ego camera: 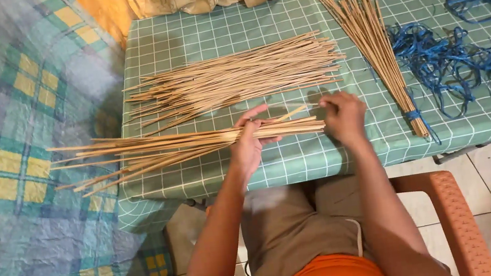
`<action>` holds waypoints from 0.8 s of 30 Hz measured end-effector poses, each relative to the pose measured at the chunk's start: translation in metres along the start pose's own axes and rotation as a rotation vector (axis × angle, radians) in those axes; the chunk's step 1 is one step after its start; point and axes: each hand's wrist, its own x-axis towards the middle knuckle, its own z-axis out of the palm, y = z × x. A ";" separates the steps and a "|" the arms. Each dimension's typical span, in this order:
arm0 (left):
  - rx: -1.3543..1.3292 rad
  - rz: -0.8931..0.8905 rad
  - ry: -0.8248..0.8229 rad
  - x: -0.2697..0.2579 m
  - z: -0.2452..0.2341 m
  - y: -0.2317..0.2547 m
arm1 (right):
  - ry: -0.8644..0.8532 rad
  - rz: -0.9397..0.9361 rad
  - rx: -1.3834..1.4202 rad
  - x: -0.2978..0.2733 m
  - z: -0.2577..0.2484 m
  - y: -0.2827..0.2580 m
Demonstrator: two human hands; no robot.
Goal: Sorting and bundling thin wooden sticks by hand on a table.
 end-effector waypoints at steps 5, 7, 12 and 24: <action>0.069 -0.003 -0.004 -0.001 0.005 0.001 | 0.077 0.057 0.338 0.016 -0.049 -0.017; 0.090 -0.001 0.000 -0.005 0.010 0.004 | 0.108 0.088 0.391 0.019 -0.068 -0.034; 0.167 0.033 -0.050 -0.006 0.015 0.001 | -0.100 -0.060 0.367 0.018 -0.086 -0.061; 0.126 0.105 0.034 -0.007 0.017 0.009 | 0.029 0.158 0.533 0.016 -0.074 -0.081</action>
